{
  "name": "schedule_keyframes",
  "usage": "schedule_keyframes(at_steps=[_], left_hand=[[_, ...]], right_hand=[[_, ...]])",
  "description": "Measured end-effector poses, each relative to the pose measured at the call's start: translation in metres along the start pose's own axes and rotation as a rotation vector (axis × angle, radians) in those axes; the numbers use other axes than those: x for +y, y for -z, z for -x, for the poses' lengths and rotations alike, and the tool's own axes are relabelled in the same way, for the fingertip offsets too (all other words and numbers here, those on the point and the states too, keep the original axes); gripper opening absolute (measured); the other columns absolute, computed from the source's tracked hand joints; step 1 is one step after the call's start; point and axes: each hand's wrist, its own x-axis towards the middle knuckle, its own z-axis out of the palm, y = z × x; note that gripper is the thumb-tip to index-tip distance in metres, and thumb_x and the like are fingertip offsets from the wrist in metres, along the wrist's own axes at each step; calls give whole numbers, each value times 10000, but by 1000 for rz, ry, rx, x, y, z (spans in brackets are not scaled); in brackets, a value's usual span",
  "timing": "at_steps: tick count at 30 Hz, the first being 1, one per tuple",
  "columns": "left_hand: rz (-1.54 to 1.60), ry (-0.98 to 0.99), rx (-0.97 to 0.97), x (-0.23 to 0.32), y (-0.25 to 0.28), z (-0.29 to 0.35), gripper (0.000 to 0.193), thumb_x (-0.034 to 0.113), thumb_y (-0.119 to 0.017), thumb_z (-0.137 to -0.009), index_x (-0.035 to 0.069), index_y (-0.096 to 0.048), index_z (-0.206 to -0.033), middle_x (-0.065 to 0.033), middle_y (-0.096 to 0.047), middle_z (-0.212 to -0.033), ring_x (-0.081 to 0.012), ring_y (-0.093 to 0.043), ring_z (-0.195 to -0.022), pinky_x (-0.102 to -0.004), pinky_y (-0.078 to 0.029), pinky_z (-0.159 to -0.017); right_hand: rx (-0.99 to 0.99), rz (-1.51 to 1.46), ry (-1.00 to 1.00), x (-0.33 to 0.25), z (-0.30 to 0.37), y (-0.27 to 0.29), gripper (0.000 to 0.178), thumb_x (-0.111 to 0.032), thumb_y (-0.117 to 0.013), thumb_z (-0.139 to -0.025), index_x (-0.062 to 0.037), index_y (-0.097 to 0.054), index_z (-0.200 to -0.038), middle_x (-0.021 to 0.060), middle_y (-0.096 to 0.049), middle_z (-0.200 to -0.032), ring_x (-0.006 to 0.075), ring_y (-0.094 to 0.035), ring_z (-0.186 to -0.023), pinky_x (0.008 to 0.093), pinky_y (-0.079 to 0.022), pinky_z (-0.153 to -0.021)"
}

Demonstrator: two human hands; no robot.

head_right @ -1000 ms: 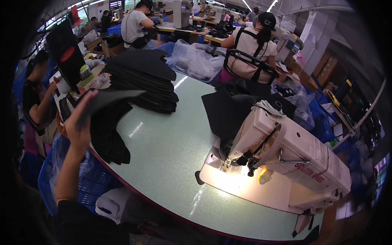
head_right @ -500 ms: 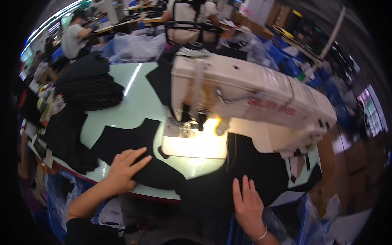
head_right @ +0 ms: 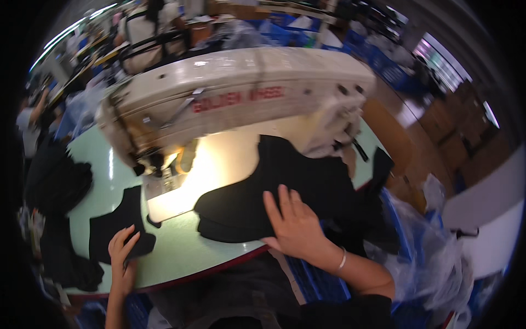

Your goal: The person repeatedly picks up fabric pieces from the table, aligns them by hand, and stitches them together using a sewing machine.

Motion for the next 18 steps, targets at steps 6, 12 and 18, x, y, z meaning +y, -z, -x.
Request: schedule_keyframes(at_steps=[6, 12, 18], left_hand=[[-75, -1, 36, -3, -3, 10, 379, 92, -434, -882, 4, -563, -1227, -154, -460, -1370, -315, -378, -1300, -433, -233, -1097], [163, 206, 30, -34, -9, 19, 437, 164, -380, -972, -56, -387, -1350, -149, -408, -1412, -278, -368, -1306, -375, -244, -1089], [104, 117, -37, 6, -4, -1, 465, 323, -319, -977, 28, -529, -1269, -131, -390, -1440, -328, -223, -1403, -485, -28, -1140]], right_hand=[[164, -376, -138, 0, 22, -13, 673, -406, -613, -830, -56, -423, -1373, 193, -354, -1443, 379, -287, -1360, 540, -227, -1075], [220, -368, -158, 28, 31, -24, 510, -289, -627, -834, -27, -518, -1259, 154, -468, -1352, 344, -397, -1290, 512, -300, -1046], [134, -235, -246, 54, -32, -28, 670, -429, -656, -799, 38, -492, -1251, 205, -517, -1247, 348, -496, -1164, 435, -392, -980]])
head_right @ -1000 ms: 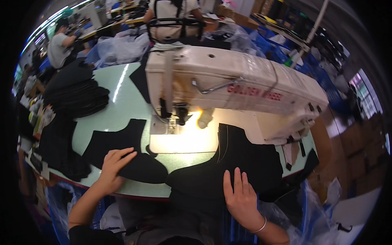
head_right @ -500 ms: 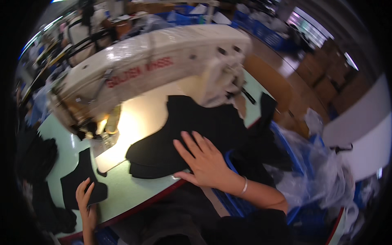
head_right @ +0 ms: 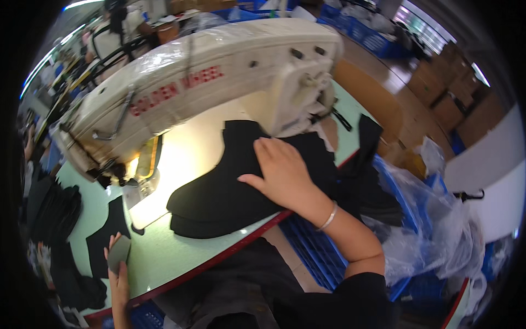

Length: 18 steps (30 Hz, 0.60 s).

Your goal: The person repeatedly picks up fabric pieces from the table, aligns them by hand, and stitches them together using a sewing machine.

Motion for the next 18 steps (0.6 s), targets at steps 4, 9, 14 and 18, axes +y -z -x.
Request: schedule_keyframes(at_steps=[4, 9, 14, 18], left_hand=[[-61, -28, -6, 4, 5, 4, 436, 314, -350, -962, 90, -551, -1278, -132, -391, -1442, -334, -249, -1393, -533, -18, -1125], [-13, -20, -1, 1, 10, 8, 425, 307, -371, -962, 95, -553, -1282, -120, -392, -1445, -316, -250, -1396, -524, -10, -1126], [202, -12, -25, 4, 12, 10, 491, 404, -347, -981, 79, -538, -1296, -107, -393, -1446, -309, -230, -1405, -525, 23, -1123], [254, -4, -36, -1, 10, 9, 496, 405, -350, -979, 72, -535, -1297, -106, -393, -1446, -322, -213, -1409, -534, 58, -1116]], right_hand=[[-164, -158, -66, 5, -19, 15, 855, -511, -701, -727, 56, -435, -1309, 241, -505, -1240, 373, -485, -1163, 403, -379, -999], [-214, -179, -89, 8, -26, 20, 903, -499, -769, -646, 13, -448, -1316, 211, -499, -1271, 367, -463, -1195, 404, -361, -1020], [-329, -340, -7, 27, -14, 33, 957, -311, -870, -525, -67, -448, -1348, 141, -480, -1264, 325, -445, -1198, 389, -358, -1025], [-238, -341, 89, 29, -18, 32, 994, -274, -876, -489, -84, -440, -1361, 133, -481, -1260, 325, -453, -1170, 389, -359, -1018]])
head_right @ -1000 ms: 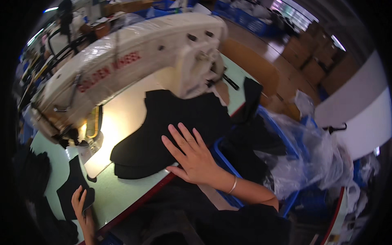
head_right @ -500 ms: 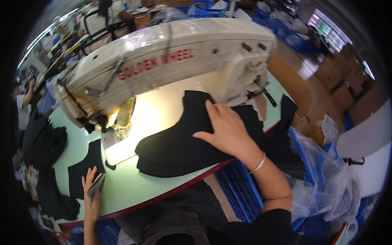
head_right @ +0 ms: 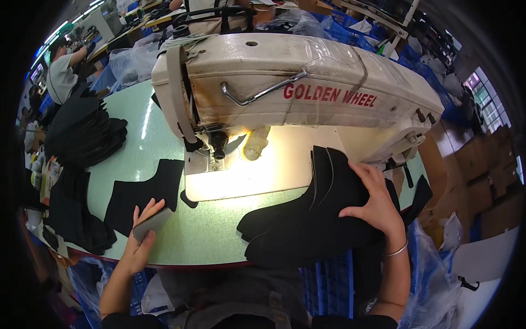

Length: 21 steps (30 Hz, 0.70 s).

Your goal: The person repeatedly picks up fabric pieces from the table, aligns them by hand, and stitches them together using a sewing machine.

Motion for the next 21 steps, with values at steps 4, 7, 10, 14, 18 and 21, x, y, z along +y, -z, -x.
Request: schedule_keyframes(at_steps=[4, 7, 10, 14, 18, 21], left_hand=[[-15, 11, 31, -5, 4, 9, 505, 399, -363, -986, 43, -494, -1320, -120, -407, -1427, -296, -271, -1383, -474, -59, -1133], [447, 174, 51, -22, 4, 18, 531, 405, -376, -994, 9, -434, -1342, -113, -443, -1363, -225, -362, -1295, -372, -236, -1084], [628, 322, 20, -29, 8, 14, 585, 445, -406, -985, -20, -385, -1339, -70, -459, -1267, -156, -398, -1182, -309, -333, -996], [670, 347, 51, -28, 12, 15, 599, 458, -410, -981, -25, -383, -1335, -69, -446, -1280, -158, -380, -1203, -306, -310, -1015], [698, 380, 108, -21, 11, 15, 627, 474, -395, -981, -22, -361, -1361, -77, -425, -1321, -168, -346, -1249, -308, -266, -1050], [689, 431, 77, 3, 10, 9, 649, 482, -389, -979, -22, -333, -1385, -114, -413, -1351, -208, -343, -1277, -342, -250, -1069]], right_hand=[[236, 160, -31, -12, -2, -2, 869, -101, -819, -584, -95, -438, -1365, 139, -512, -1183, 331, -480, -1053, 399, -387, -961], [356, 117, -196, 3, 1, 2, 730, 51, -731, -675, -108, -479, -1342, 84, -523, -862, 202, -516, -770, 280, -460, -746], [316, -253, -152, -10, -9, 18, 669, 104, -653, -715, -76, -489, -1337, -12, -320, -793, 100, -378, -710, 195, -343, -649], [110, -671, -24, -25, -27, 25, 485, -73, -665, -793, 24, -537, -1251, 58, -603, -1116, 112, -527, -1006, 212, -395, -846], [-150, -834, -158, -53, -53, -12, 430, -254, -705, -805, -33, -625, -1165, -71, -572, -852, 10, -401, -689, 167, -320, -639], [-482, -939, -112, -89, -72, -46, 306, -111, -620, -865, -38, -630, -1162, 7, -645, -891, 58, -546, -755, 238, -440, -663]])
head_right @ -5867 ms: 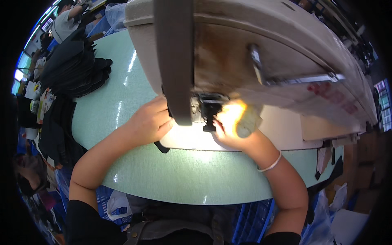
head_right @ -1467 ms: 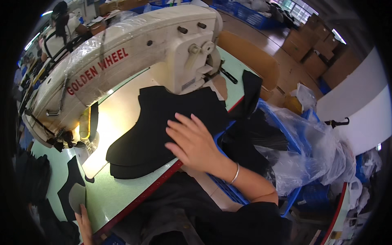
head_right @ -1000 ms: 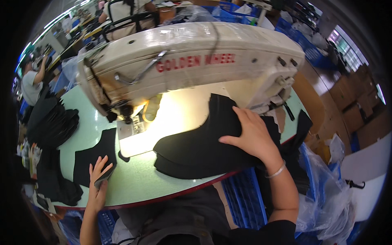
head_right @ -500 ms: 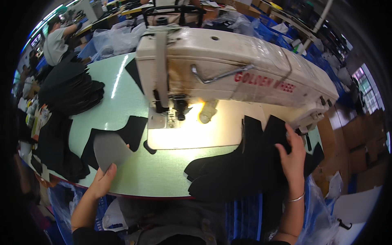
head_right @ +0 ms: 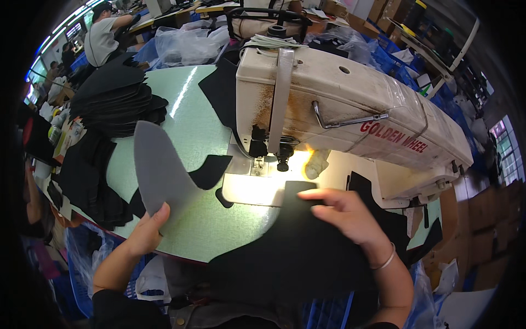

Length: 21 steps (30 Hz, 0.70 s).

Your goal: The person repeatedly picks up fabric pieces from the table, aligns them by hand, and stitches them together using a sewing machine.

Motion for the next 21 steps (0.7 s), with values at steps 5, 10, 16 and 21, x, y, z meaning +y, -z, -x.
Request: schedule_keyframes(at_steps=[5, 10, 16, 21], left_hand=[[-635, -162, -306, 34, -39, -4, 743, 572, -362, -943, -17, -325, -1394, -269, -382, -1374, -376, -357, -1293, -490, -291, -1040], [-1219, -607, -632, 50, -59, -31, 810, 645, -446, -860, -30, -446, -1309, -299, -379, -1368, -428, -366, -1279, -497, -344, -997], [-1350, -905, -152, 21, -72, -91, 709, 475, -623, -806, -67, -478, -1240, -212, -479, -1246, -345, -438, -1195, -419, -382, -989], [-1350, -832, -179, 27, -69, -86, 689, 417, -661, -791, -58, -462, -1248, -196, -487, -1205, -336, -465, -1159, -411, -392, -985]], right_hand=[[18, 1099, 479, 7, -44, -36, 380, -115, -633, -821, -70, -596, -1196, 129, -636, -832, 253, -623, -749, 344, -495, -696], [-16, 1248, 487, 7, -63, -43, 407, -139, -642, -810, -69, -585, -1207, 128, -619, -771, 309, -612, -691, 390, -496, -685], [59, 1116, 525, 17, -60, -42, 423, -131, -637, -819, -94, -572, -1236, 101, -625, -694, 246, -618, -594, 361, -489, -617], [30, 1181, 460, 10, -48, -40, 461, -99, -624, -817, -81, -539, -1270, 73, -596, -673, 233, -597, -553, 345, -470, -542]])
